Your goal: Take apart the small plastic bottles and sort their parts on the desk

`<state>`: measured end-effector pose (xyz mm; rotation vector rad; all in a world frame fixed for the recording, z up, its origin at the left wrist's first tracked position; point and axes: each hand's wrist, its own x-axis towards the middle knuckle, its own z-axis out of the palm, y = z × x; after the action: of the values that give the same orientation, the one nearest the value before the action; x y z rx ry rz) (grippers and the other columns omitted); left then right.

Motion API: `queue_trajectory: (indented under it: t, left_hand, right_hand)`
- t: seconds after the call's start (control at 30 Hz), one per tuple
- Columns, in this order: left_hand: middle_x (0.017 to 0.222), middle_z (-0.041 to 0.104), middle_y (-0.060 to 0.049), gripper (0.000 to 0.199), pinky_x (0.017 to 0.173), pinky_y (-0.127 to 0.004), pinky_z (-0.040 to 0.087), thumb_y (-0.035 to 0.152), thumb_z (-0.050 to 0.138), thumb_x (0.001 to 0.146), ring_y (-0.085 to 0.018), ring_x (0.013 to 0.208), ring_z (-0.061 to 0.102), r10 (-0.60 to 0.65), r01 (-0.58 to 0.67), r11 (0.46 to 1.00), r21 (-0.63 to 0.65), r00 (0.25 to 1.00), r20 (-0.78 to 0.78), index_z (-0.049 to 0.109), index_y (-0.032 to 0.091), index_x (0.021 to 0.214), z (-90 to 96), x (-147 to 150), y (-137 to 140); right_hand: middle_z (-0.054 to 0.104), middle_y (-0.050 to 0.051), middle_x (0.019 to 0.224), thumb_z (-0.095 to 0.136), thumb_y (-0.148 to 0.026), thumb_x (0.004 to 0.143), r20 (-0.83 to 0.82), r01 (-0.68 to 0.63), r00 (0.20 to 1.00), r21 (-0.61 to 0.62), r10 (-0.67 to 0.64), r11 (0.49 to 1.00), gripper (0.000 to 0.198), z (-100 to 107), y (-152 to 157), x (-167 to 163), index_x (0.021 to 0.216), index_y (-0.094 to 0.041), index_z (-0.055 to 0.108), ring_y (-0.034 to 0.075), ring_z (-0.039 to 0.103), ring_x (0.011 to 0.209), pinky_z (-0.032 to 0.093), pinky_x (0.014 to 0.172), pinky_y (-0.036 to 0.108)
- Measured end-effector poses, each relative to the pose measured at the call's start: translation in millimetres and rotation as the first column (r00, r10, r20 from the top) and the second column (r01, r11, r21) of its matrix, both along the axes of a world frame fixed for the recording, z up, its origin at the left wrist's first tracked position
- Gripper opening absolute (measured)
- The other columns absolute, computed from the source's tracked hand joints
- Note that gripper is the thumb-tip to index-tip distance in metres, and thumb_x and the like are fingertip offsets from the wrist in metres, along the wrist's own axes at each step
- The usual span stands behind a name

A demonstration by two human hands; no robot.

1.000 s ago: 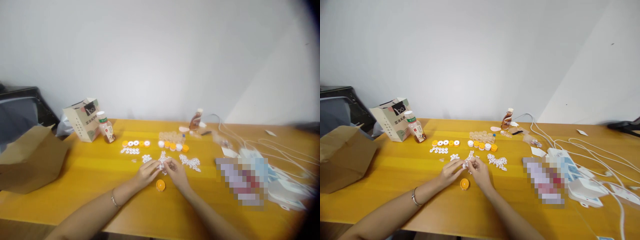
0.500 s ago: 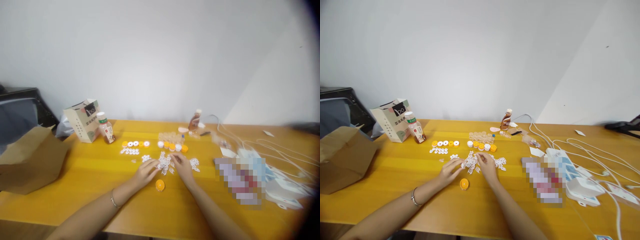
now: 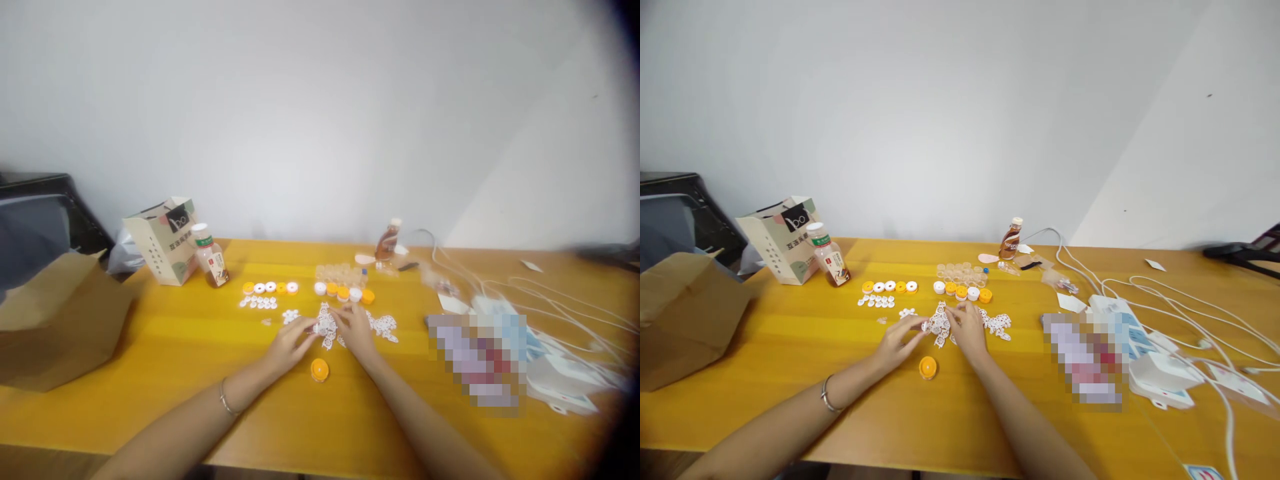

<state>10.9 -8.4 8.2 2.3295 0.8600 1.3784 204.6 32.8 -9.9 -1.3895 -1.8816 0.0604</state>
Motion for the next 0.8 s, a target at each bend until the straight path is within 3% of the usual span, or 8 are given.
queue_trajectory:
  t: [0.27,0.4,0.57,0.7,0.8]
  left_hand:
    - [0.101,0.061,-0.009,0.035,0.081,-0.03,0.047,0.018,0.043,0.087,-0.016,0.089,0.058,0.003,-0.002,1.0,0.021,0.999,-0.049,0.048,0.019,0.121,-2.2,-1.2,1.4]
    - [0.099,0.061,-0.009,0.035,0.08,-0.03,0.048,0.017,0.041,0.088,-0.017,0.088,0.057,0.009,-0.008,1.0,0.01,0.998,-0.07,0.049,0.019,0.122,-0.4,-0.4,0.7]
    - [0.104,0.061,-0.009,0.035,0.083,-0.032,0.047,0.019,0.04,0.089,-0.017,0.093,0.057,-0.016,0.015,1.0,-0.013,0.995,-0.095,0.045,0.02,0.124,-0.4,-0.4,-0.9]
    - [0.109,0.059,-0.009,0.034,0.088,-0.033,0.045,0.019,0.041,0.088,-0.018,0.098,0.055,-0.024,0.019,0.998,-0.054,0.995,-0.099,0.044,0.019,0.122,-3.4,0.4,-2.4]
    - [0.101,0.06,-0.009,0.027,0.083,-0.031,0.046,0.022,0.043,0.087,-0.017,0.092,0.057,0.02,-0.024,0.992,-0.123,0.999,-0.038,0.049,0.017,0.114,-2.7,1.6,-2.9]
  right_hand:
    - [0.058,0.008,0.085,0.045,-0.035,0.085,-0.035,0.0,0.999,0.001,0.0,1.0,0.029,6.9,-3.2,-3.1,0.096,-0.023,0.069,0.021,0.052,0.078,0.042,0.071,0.035]
    - [0.06,0.007,0.086,0.046,-0.033,0.086,-0.198,-0.174,0.965,0.009,0.172,0.985,0.025,19.6,-19.0,-9.2,0.097,-0.021,0.065,0.02,0.055,0.081,0.044,0.073,0.033]
    - [0.062,0.004,0.086,0.047,-0.029,0.086,-0.287,-0.413,0.874,-0.018,0.391,0.91,0.018,31.5,-45.4,-16.6,0.098,-0.021,0.058,0.016,0.058,0.076,0.047,0.068,0.027]
    - [0.064,0.004,0.086,0.051,-0.028,0.084,-0.253,-0.477,0.851,-0.003,0.461,0.879,0.014,34.2,-53.6,-17.8,0.093,-0.021,0.058,0.015,0.058,0.073,0.048,0.068,0.027]
    - [0.064,0.005,0.088,0.047,-0.025,0.086,-0.245,-0.497,0.84,0.007,0.484,0.868,0.016,35.4,-53.6,-16.2,0.096,-0.021,0.059,0.015,0.058,0.074,0.048,0.069,0.028]
